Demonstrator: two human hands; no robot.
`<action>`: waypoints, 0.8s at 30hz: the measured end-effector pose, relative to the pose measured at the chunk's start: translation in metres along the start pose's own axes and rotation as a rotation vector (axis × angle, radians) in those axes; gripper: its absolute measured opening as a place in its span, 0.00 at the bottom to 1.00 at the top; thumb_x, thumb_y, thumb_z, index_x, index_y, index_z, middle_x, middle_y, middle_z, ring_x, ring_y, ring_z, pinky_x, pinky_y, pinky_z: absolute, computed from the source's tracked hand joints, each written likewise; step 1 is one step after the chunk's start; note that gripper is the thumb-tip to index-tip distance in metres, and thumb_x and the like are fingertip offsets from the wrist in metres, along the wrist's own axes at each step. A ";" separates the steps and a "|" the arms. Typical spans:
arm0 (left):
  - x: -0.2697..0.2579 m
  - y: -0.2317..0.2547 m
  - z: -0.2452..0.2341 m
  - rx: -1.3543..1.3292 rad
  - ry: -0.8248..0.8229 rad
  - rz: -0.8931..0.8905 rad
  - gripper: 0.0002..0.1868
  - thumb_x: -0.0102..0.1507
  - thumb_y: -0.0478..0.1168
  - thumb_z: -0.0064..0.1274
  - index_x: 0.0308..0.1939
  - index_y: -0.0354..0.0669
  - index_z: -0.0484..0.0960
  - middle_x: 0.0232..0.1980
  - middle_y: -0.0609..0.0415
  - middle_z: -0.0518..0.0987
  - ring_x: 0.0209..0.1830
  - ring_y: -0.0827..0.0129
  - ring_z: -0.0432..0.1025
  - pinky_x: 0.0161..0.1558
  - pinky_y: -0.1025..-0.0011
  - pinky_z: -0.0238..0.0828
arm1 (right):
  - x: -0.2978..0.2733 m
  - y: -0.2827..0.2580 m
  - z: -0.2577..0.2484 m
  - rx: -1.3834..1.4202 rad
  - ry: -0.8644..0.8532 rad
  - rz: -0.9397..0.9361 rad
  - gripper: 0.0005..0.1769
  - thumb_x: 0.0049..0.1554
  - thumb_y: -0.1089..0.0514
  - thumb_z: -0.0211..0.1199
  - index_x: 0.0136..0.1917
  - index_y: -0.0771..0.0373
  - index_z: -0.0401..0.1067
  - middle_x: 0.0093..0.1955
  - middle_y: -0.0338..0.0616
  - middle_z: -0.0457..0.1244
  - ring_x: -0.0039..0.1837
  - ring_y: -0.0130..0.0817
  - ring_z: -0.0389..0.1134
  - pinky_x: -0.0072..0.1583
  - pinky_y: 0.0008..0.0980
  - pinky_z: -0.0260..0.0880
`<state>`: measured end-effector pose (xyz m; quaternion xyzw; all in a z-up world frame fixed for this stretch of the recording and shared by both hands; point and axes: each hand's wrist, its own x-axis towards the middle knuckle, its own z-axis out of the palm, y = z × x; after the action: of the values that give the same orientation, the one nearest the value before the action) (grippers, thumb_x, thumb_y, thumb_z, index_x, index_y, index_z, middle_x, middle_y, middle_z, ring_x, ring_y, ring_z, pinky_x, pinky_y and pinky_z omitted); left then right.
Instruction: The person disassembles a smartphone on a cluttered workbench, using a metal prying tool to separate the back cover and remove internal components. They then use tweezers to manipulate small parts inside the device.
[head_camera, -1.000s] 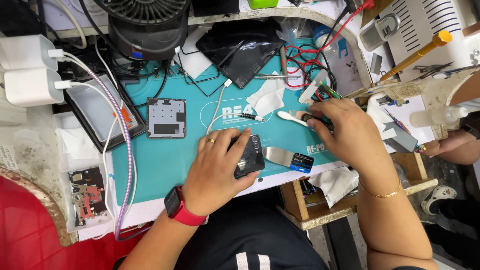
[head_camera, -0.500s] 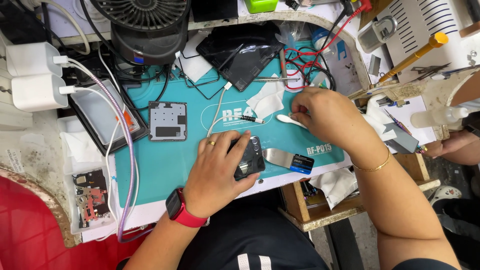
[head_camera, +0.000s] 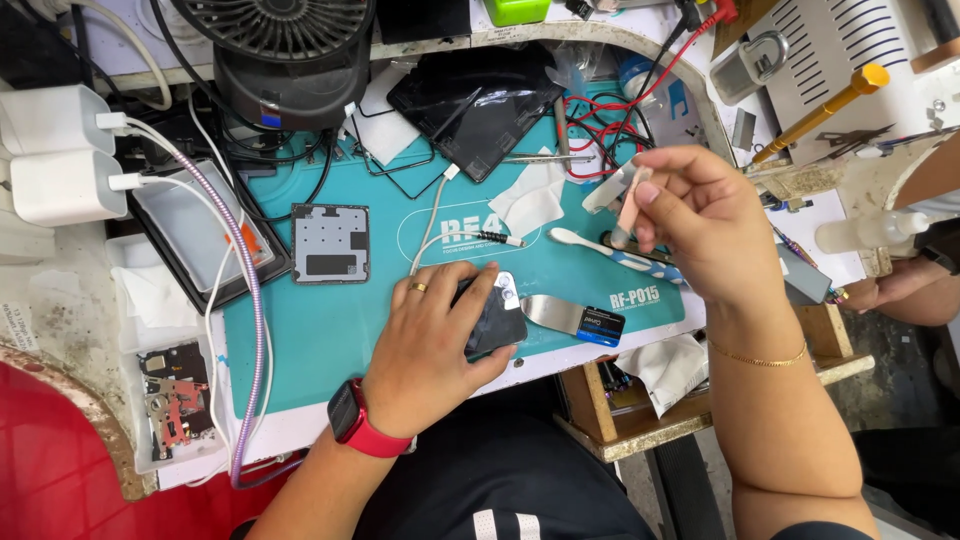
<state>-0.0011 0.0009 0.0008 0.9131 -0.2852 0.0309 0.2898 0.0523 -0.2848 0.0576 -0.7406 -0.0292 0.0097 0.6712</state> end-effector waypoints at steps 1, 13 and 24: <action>0.000 0.000 0.000 0.004 0.007 0.004 0.39 0.57 0.57 0.63 0.67 0.41 0.72 0.58 0.50 0.72 0.58 0.52 0.66 0.60 0.51 0.61 | -0.003 0.000 0.003 0.027 0.052 0.051 0.09 0.65 0.64 0.60 0.59 0.62 0.70 0.39 0.43 0.67 0.34 0.23 0.63 0.37 0.20 0.67; 0.001 0.004 -0.005 -0.012 0.063 0.028 0.38 0.58 0.60 0.60 0.66 0.44 0.74 0.58 0.52 0.72 0.61 0.53 0.65 0.57 0.53 0.61 | -0.023 -0.002 0.018 0.005 0.083 0.125 0.04 0.62 0.62 0.65 0.49 0.62 0.71 0.35 0.45 0.68 0.32 0.27 0.69 0.37 0.22 0.71; -0.001 0.006 -0.006 -0.256 0.319 0.087 0.22 0.63 0.49 0.59 0.59 0.47 0.80 0.47 0.57 0.76 0.53 0.58 0.71 0.56 0.58 0.62 | -0.039 0.012 0.043 -0.009 0.038 0.141 0.09 0.62 0.64 0.63 0.48 0.76 0.72 0.29 0.58 0.67 0.29 0.36 0.70 0.37 0.34 0.77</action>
<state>-0.0046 0.0007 0.0087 0.8392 -0.2765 0.1511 0.4433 0.0116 -0.2460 0.0402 -0.7439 0.0358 0.0425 0.6659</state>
